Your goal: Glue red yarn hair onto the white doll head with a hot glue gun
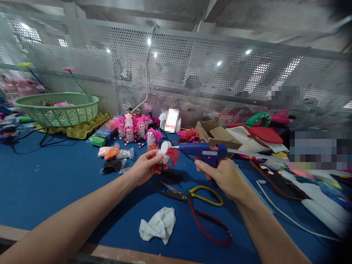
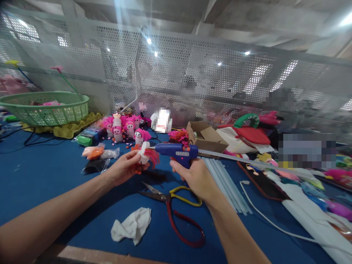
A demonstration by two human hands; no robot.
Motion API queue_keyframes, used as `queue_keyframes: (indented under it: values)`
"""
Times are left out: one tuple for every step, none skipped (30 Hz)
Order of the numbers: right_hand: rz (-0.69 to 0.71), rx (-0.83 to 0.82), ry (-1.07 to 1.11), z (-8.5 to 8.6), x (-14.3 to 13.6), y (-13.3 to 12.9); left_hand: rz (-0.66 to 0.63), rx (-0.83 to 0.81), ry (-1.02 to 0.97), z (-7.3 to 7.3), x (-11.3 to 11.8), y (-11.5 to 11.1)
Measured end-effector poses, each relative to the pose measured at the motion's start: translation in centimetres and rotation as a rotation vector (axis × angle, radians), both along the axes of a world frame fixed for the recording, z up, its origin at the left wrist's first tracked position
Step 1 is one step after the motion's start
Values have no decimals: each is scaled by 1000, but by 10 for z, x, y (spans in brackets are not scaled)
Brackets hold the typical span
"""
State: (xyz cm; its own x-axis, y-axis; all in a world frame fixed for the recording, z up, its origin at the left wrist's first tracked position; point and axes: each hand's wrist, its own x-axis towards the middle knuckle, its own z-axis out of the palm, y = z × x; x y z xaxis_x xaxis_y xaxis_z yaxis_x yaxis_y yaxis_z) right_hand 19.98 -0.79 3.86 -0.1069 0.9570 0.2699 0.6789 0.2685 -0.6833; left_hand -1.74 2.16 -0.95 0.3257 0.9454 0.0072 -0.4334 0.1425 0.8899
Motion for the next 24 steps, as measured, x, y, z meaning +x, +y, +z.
queue_keyframes:
  values:
    - [-6, 0, -5, 0, 0, 0, 2, -2, 1, 0, 0, 0]
    - [-11, 1, -10, 1, 0, -1, 3, -4, 1, 0, 0, 0]
    - [-16, 4, -14, 1, 0, -1, 4, -5, 1, 0, 0, 0]
    - [-22, 7, -18, 2, 0, -1, 4, -8, 1, 0, 0, 0]
    - [-26, 9, -22, 2, 0, -2, 6, -10, 2, -1, 0, 0]
    - [-29, 11, -25, 3, -1, -2, 8, -12, 4, -1, 0, 0]
    - [-32, 12, -28, 3, -1, -2, 10, -14, 6, -1, 0, 0]
    - [-38, 12, -32, 4, -1, -2, 11, -16, 8, -1, 0, 0]
    - [-41, 12, -37, 4, -1, -2, 10, -17, 8, 0, 0, 0]
    - [-41, 13, -42, 5, -1, -2, 11, -17, 7, 0, 0, 0]
    - [-38, 17, -45, 6, -1, -2, 13, -19, 5, 1, 0, 0]
    - [-32, 22, -46, 6, -1, -3, 16, -19, 2, 1, 0, 0]
    - [-25, 27, -45, 7, -1, -3, 19, -21, 0, 2, 1, 0]
    - [-21, 31, -41, 7, -2, -3, 24, -22, -1, 2, 1, -1]
    - [-21, 36, -34, 7, -2, -3, 27, -23, -1, 2, 1, -1]
    - [-25, 42, -28, 7, -2, -4, 28, -23, -1, 3, 1, -1]
    - [-30, 46, -24, 7, -2, -4, 27, -23, 0, 3, 1, -1]
    - [-36, 50, -23, 6, -2, -4, 27, -22, 1, 2, 1, -1]
    - [-39, 57, -25, 6, -2, -4, 28, -21, 2, 2, 1, -1]
    - [-38, 65, -29, 6, -2, -4, 29, -18, 3, 1, 1, -1]
    - [-36, 73, -33, 6, -2, -4, 32, -16, 5, 1, 1, -1]
    - [-35, 79, -35, 6, -2, -4, 35, -14, 6, 0, 1, -1]
    - [-35, 85, -33, 6, -3, -4, 39, -12, 6, 0, 1, 0]
    - [-35, 88, -27, 6, -3, -4, 44, -11, 6, -1, 1, 0]
